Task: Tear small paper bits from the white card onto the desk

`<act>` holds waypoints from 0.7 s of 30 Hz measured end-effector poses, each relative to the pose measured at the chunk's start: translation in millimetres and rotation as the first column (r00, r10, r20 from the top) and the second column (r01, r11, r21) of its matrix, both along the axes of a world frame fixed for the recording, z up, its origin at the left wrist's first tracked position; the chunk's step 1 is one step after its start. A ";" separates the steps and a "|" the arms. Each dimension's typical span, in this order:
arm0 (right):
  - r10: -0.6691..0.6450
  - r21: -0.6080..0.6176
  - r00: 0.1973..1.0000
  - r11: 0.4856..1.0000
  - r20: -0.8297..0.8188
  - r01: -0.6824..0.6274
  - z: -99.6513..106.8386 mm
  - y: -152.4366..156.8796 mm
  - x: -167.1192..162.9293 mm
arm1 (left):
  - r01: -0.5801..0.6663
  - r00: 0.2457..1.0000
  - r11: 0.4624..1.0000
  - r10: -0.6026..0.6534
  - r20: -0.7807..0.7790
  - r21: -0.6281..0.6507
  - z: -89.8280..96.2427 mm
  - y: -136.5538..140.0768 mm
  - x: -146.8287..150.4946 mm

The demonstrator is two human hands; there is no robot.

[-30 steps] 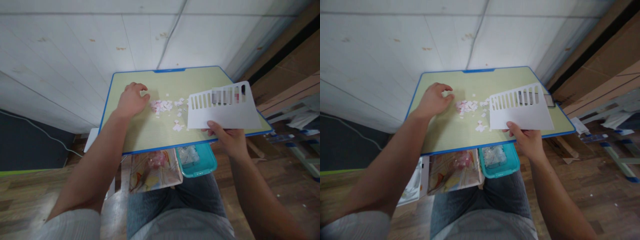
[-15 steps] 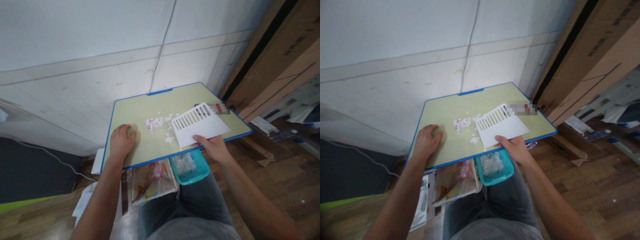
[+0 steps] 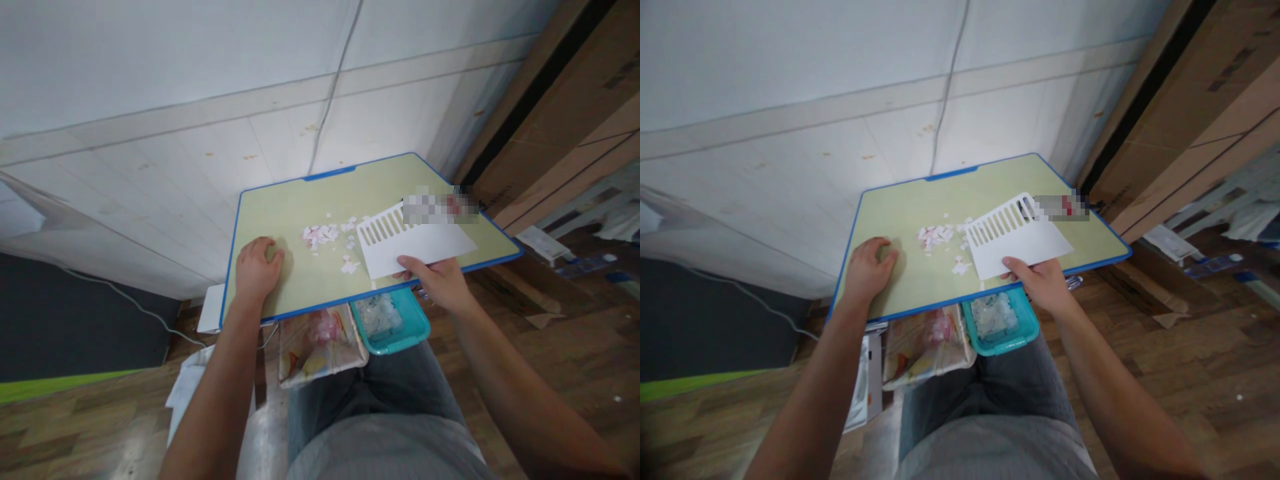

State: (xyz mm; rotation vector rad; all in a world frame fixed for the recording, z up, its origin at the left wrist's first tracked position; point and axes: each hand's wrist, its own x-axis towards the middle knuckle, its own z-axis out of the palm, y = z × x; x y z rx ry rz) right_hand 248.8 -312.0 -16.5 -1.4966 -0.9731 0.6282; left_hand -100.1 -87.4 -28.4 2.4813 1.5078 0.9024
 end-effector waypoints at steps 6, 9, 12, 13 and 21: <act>0.038 0.023 0.999 0.999 -0.031 -0.037 7.6 0.8 2.6 | 0.002 1.000 1.000 -0.002 -0.010 -0.004 0.5 -0.6 2.9; 0.064 0.022 0.996 0.998 -0.060 -0.063 8.6 0.0 7.1 | -0.011 1.000 1.000 0.011 -0.020 -0.010 1.1 -1.6 4.6; 0.075 0.012 0.997 0.997 -0.032 -0.074 8.4 -0.9 10.1 | -0.029 0.999 0.999 0.028 -0.031 -0.029 2.2 -2.6 6.0; 0.068 0.014 0.998 0.998 -0.012 -0.068 8.0 -1.0 10.5 | -0.029 0.999 0.999 0.027 -0.038 -0.035 2.7 -2.9 6.4; 0.021 0.066 0.995 0.997 0.100 -0.028 7.3 5.9 4.0 | -0.049 0.998 0.997 0.046 -0.040 -0.064 7.4 -5.6 10.5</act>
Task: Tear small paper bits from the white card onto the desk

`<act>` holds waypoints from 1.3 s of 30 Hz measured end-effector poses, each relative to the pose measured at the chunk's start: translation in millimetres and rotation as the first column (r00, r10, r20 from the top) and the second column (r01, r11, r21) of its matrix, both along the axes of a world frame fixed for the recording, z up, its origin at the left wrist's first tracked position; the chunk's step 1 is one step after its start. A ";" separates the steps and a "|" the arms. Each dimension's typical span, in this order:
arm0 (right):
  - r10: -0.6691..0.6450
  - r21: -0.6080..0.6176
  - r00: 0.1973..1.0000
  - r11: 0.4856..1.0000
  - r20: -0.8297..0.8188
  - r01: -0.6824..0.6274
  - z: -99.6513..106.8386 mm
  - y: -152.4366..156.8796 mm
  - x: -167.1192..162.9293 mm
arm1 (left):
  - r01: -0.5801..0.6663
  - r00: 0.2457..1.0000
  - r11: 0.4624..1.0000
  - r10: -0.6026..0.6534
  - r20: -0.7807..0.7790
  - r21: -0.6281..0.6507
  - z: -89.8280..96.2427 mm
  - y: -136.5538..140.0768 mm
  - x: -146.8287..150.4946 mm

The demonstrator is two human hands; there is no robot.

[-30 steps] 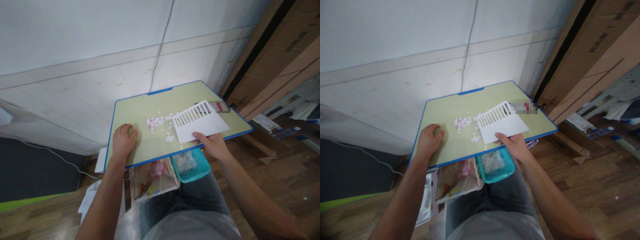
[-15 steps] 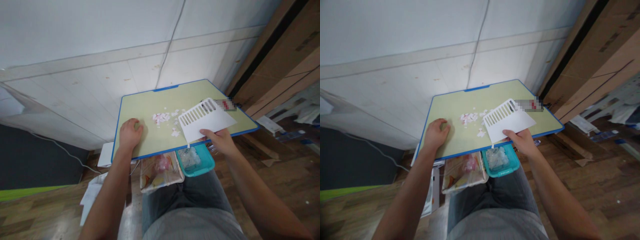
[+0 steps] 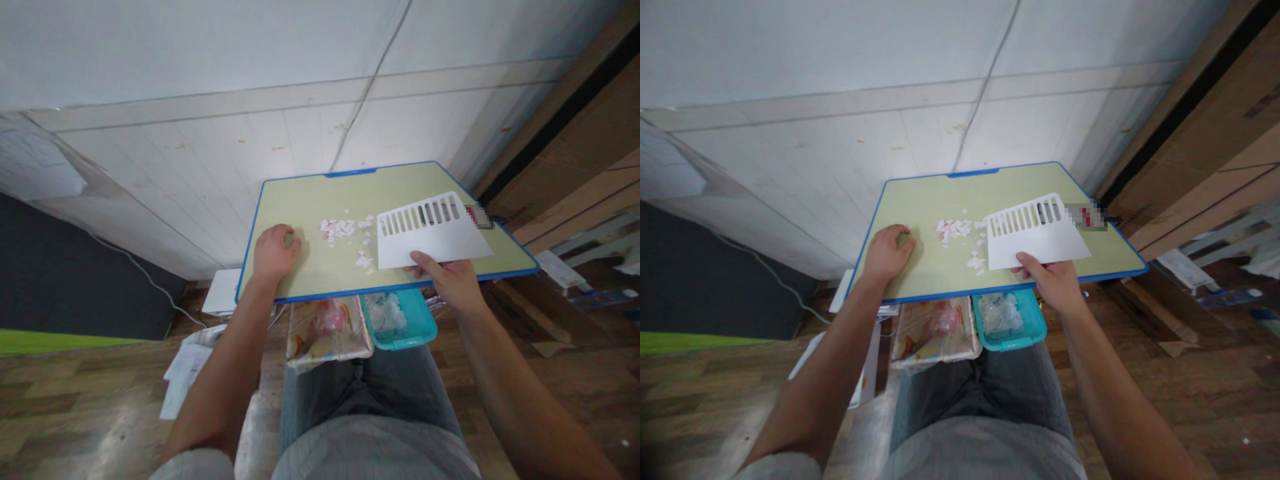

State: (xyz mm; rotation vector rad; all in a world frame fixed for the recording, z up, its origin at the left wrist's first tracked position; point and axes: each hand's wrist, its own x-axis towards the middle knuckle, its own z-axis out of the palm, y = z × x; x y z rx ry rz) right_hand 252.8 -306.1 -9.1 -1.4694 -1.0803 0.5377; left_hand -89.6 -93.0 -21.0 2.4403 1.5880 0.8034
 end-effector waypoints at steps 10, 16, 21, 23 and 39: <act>0.054 -0.008 0.998 0.998 -0.027 -0.055 0.7 20.3 -22.0 | -0.010 0.999 1.000 0.011 0.033 -0.008 -0.1 2.1 0.7; 0.006 -0.011 0.998 1.000 -0.056 -0.007 2.4 15.5 -12.6 | 0.000 1.000 1.000 0.001 0.017 -0.025 4.0 0.6 1.8; -0.015 0.017 0.999 1.000 -0.047 0.016 1.8 18.1 -18.3 | 0.000 1.000 1.000 0.001 0.027 -0.027 3.4 1.0 1.4; 0.011 0.000 1.000 1.000 -0.008 -0.011 -0.1 19.0 -21.0 | 0.007 0.999 1.000 -0.006 0.036 -0.022 2.2 1.7 0.6; -0.104 -0.019 0.987 0.995 -0.126 0.102 -4.0 17.2 -12.7 | 0.019 0.998 1.000 -0.018 0.054 -0.018 -1.7 5.0 -1.8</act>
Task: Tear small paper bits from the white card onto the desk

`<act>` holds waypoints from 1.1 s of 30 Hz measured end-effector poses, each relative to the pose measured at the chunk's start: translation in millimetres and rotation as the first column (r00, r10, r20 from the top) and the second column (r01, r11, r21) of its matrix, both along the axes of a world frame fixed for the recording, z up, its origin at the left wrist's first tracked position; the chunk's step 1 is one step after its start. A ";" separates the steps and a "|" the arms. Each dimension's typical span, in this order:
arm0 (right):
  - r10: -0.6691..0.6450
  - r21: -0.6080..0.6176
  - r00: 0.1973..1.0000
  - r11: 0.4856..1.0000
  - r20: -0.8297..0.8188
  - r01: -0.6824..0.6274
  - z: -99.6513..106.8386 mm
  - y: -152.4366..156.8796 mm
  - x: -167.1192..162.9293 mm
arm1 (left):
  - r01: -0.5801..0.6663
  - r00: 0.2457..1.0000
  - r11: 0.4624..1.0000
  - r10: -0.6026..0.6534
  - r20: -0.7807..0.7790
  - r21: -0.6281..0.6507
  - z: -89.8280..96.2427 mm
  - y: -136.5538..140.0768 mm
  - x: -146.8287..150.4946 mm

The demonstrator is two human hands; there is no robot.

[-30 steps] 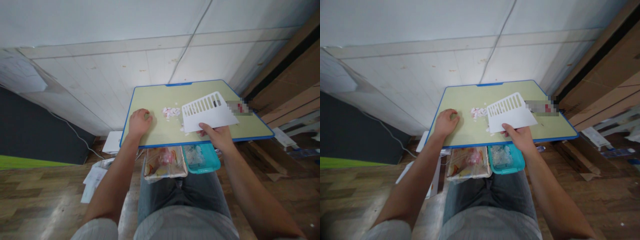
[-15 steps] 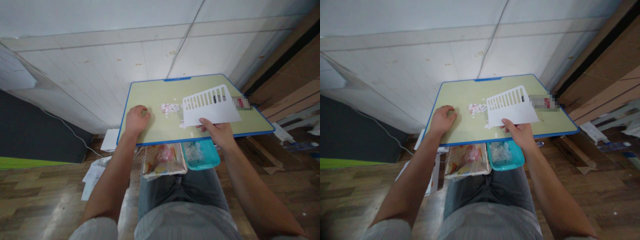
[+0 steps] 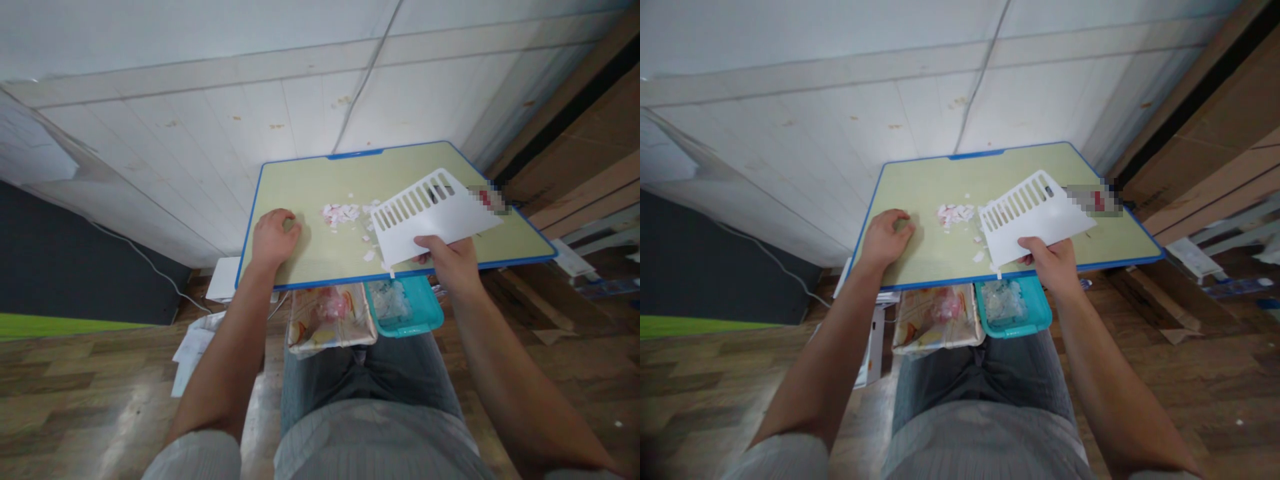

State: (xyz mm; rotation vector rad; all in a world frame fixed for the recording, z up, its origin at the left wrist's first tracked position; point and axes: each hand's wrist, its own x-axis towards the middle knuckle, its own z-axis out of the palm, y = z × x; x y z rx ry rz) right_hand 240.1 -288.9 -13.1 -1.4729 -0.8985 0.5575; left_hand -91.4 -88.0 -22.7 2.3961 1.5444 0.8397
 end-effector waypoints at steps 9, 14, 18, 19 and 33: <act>0.074 0.004 0.997 0.997 -0.014 -0.074 1.7 1.0 2.8 | -0.001 1.000 1.000 0.001 0.003 0.009 -1.9 2.5 -1.4; 0.025 0.003 0.996 1.000 -0.083 -0.025 -0.9 1.7 5.0 | -0.005 1.000 1.000 0.005 -0.001 0.016 -1.2 2.5 -1.2; 0.029 0.005 0.997 1.000 -0.073 -0.029 -4.8 2.6 7.1 | -0.011 1.000 1.000 0.011 0.000 0.004 0.0 1.4 -0.8; 0.039 -0.007 0.996 0.999 -0.079 -0.039 -6.5 2.5 8.2 | -0.010 1.000 1.000 0.010 0.002 0.002 0.3 1.2 -0.8; 0.178 -0.020 0.974 0.984 0.139 -0.177 8.6 -1.1 -5.4 | -0.003 1.000 1.000 0.003 0.000 0.003 -1.9 2.8 -1.7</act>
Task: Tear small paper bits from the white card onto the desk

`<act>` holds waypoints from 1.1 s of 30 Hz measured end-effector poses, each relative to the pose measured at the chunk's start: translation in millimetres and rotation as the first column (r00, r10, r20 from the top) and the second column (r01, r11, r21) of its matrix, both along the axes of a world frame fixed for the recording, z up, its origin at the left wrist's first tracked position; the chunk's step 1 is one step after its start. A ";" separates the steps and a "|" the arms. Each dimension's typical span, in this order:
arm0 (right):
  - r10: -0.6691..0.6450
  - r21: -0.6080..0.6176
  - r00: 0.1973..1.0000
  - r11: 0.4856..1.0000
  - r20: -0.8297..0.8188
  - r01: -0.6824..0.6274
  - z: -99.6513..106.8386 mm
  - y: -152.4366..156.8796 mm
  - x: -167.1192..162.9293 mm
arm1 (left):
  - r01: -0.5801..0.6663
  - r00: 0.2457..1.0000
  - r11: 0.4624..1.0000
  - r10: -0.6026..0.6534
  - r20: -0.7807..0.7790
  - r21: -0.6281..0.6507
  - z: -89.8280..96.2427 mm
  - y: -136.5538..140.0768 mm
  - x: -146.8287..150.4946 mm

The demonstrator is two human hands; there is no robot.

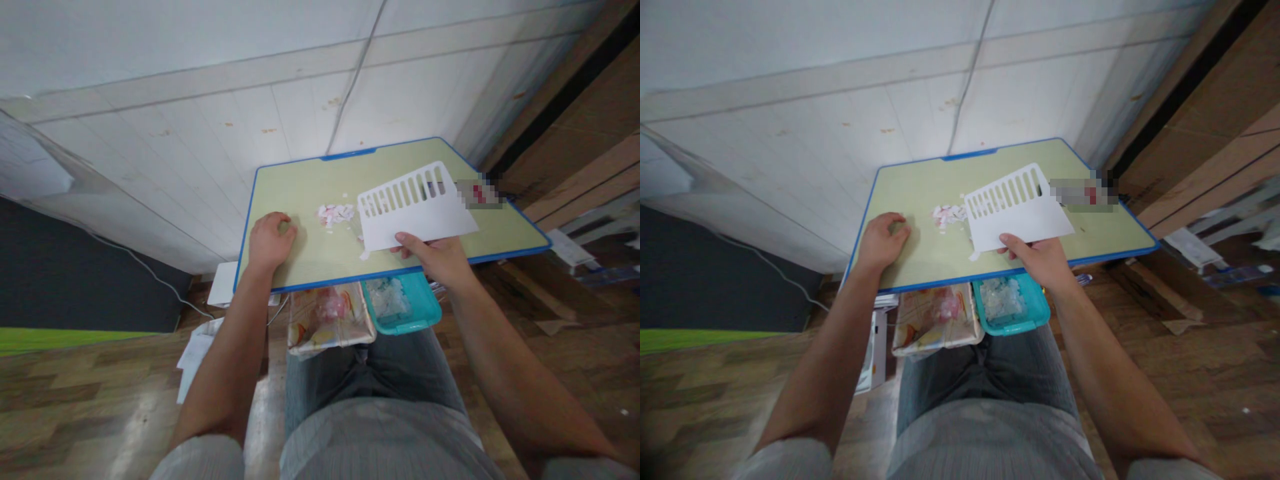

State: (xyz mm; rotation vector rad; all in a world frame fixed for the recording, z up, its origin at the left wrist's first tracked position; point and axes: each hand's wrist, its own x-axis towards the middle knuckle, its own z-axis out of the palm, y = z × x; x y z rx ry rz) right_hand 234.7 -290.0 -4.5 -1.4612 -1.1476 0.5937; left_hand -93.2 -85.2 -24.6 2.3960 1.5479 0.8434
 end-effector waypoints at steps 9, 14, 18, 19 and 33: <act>-0.104 0.002 0.974 0.994 -0.201 0.107 -5.3 2.0 5.2 | 0.005 1.000 1.000 -0.005 -0.007 -0.007 1.9 0.1 -0.2; -0.084 0.011 0.976 0.996 -0.203 0.088 -2.9 1.5 6.9 | -0.001 1.000 1.000 0.001 0.007 0.001 2.4 -1.1 0.2; 0.030 0.008 0.991 1.000 -0.128 -0.029 1.6 -1.0 4.8 | -0.005 1.000 1.000 0.005 0.014 -0.004 2.9 -1.7 0.9; 0.040 0.000 0.991 0.999 -0.127 -0.041 1.9 -1.4 4.3 | -0.004 1.000 1.000 0.004 0.013 -0.006 3.1 -1.8 1.0; -0.155 0.076 0.958 0.981 -0.242 0.178 -20.1 7.2 16.1 | -0.008 1.000 1.000 0.008 0.004 -0.005 3.6 -2.1 2.2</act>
